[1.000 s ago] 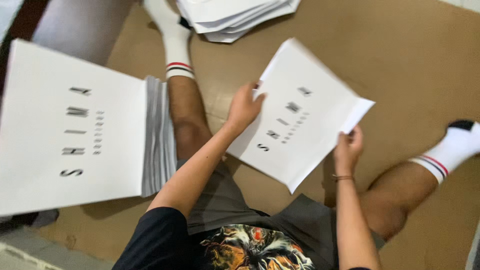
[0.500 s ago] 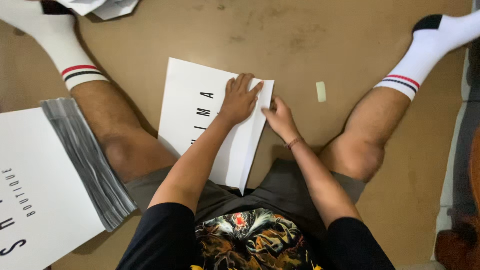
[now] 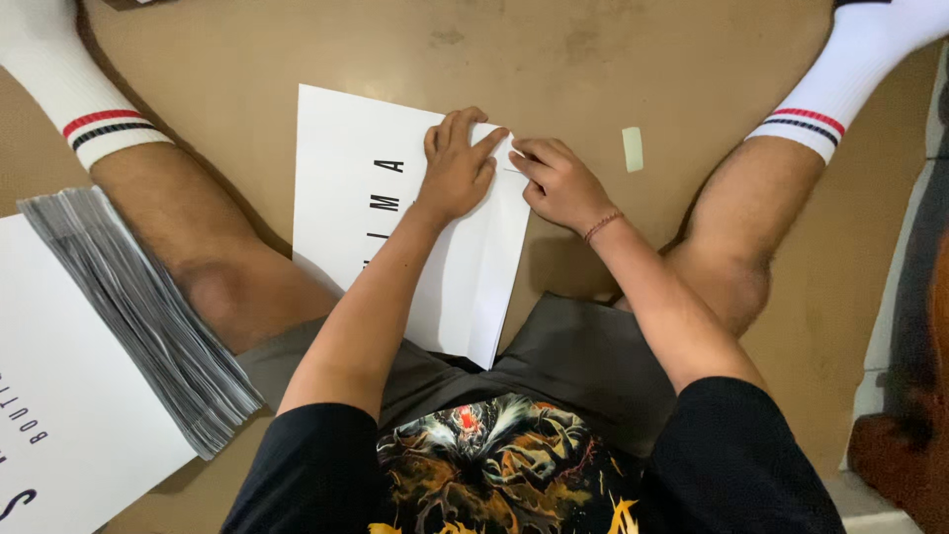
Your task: The person sits on the floor and repeatedly folds white paper sheets into envelopes. They fold the sides inward, fold the bottom up, and seal the flap with a small piece of tape. The person handles the paper by hand and places the finished envelopes into a growing stack.
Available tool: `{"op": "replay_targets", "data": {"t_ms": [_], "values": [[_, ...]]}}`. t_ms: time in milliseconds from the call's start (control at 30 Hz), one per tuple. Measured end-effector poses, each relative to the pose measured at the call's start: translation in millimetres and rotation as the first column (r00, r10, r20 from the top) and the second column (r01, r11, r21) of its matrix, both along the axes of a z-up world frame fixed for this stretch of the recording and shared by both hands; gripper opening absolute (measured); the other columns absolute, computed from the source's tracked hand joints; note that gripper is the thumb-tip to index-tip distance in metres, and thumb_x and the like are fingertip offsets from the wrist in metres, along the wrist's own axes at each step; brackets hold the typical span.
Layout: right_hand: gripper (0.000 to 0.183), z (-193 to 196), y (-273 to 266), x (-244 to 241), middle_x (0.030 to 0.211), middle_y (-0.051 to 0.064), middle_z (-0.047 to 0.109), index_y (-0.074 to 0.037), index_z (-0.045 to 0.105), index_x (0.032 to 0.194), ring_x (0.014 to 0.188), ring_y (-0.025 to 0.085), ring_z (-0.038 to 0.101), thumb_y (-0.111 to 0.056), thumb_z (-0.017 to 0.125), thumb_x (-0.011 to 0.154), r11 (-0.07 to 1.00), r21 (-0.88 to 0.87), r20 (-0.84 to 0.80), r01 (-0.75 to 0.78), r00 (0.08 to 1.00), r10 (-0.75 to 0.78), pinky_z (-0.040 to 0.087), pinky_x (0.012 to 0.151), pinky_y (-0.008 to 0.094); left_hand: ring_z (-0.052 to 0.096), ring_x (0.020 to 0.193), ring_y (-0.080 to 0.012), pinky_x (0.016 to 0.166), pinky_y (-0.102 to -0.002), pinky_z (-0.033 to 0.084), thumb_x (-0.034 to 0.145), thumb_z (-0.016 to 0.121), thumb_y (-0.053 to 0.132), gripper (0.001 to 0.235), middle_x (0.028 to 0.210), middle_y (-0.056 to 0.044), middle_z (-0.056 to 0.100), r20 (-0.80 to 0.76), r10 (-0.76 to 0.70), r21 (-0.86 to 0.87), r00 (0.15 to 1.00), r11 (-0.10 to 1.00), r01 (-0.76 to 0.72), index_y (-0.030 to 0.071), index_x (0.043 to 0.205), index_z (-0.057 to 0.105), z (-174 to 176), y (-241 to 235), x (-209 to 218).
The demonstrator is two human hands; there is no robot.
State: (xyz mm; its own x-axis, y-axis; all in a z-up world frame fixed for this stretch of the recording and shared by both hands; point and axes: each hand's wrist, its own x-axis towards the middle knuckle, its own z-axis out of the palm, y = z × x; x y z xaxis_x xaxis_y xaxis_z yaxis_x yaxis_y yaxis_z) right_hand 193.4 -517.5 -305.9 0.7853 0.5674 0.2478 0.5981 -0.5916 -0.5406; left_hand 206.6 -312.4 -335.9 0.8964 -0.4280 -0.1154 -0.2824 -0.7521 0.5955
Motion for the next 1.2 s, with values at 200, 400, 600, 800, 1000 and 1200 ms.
{"op": "replay_targets", "data": {"t_ms": [200,400,600,800,1000,1200], "values": [[0.038,-25,-4,2,0.11,0.019,0.063,0.002,0.071,0.106,0.1,0.034,0.063,0.004,0.057,0.071,0.998,0.049,0.092,-0.044,0.995,0.039,0.051,0.089,0.041,0.019,0.137,-0.0266,0.108,-0.047,0.015,0.095,0.053,0.022,0.038,0.137,-0.004,0.035,-0.015,-0.007,-0.06,1.0,0.998,0.006,0.029,0.132,0.058,1,3,-1],[0.04,2,2,1,0.11,0.018,0.064,0.002,0.071,0.107,0.097,0.034,0.063,0.004,0.056,0.071,0.999,0.034,0.04,0.019,0.999,-0.02,0.051,0.087,0.04,0.025,0.135,-0.0275,0.105,-0.049,0.02,0.09,0.066,0.032,0.035,0.134,-0.005,0.038,0.1,0.042,-0.049,0.994,0.998,-0.037,0.028,0.124,0.064,9,-4,-4],[0.026,-2,-65,-1,0.11,0.02,0.066,-0.001,0.068,0.11,0.103,0.04,0.057,-0.007,0.063,0.085,0.859,-0.185,0.063,0.478,0.878,-0.475,0.042,0.093,0.048,0.025,0.134,-0.0345,0.098,-0.056,0.024,0.085,0.062,0.025,0.03,0.14,-0.013,0.035,0.166,0.134,-0.214,0.977,0.972,-0.097,0.026,0.115,0.067,7,-5,-3],[0.017,-3,-67,9,0.09,0.01,0.055,-0.01,0.077,0.097,0.079,0.025,0.057,0.001,0.068,0.087,0.881,-0.112,-0.249,0.46,0.845,-0.473,0.047,0.077,0.034,0.015,0.139,-0.0382,0.104,-0.06,0.018,0.081,0.065,0.028,0.037,0.147,-0.018,0.027,0.084,-0.047,-0.169,0.995,0.984,0.061,0.024,0.117,0.069,5,1,15],[0.019,10,5,54,0.092,0.01,0.068,0.0,0.071,0.096,0.083,0.028,0.061,0.009,0.056,0.088,0.993,0.068,-0.135,0.099,0.987,-0.089,0.047,0.074,0.036,0.015,0.143,-0.0337,0.109,-0.056,0.017,0.075,0.067,0.037,0.073,0.154,-0.011,0.021,-0.1,0.012,-0.124,0.995,0.992,-0.024,0.018,0.138,0.035,16,-1,19],[0.029,-14,-10,24,0.07,-0.002,0.059,-0.015,0.078,0.079,0.074,0.024,0.056,0.008,0.061,0.072,0.991,-0.125,0.009,0.037,0.999,-0.037,0.041,0.049,0.037,0.019,0.142,-0.0328,0.107,-0.054,0.021,0.074,0.066,0.038,0.071,0.153,-0.009,0.023,-0.07,0.013,-0.146,0.997,0.989,-0.023,0.017,0.136,0.038,10,-1,16]]}}
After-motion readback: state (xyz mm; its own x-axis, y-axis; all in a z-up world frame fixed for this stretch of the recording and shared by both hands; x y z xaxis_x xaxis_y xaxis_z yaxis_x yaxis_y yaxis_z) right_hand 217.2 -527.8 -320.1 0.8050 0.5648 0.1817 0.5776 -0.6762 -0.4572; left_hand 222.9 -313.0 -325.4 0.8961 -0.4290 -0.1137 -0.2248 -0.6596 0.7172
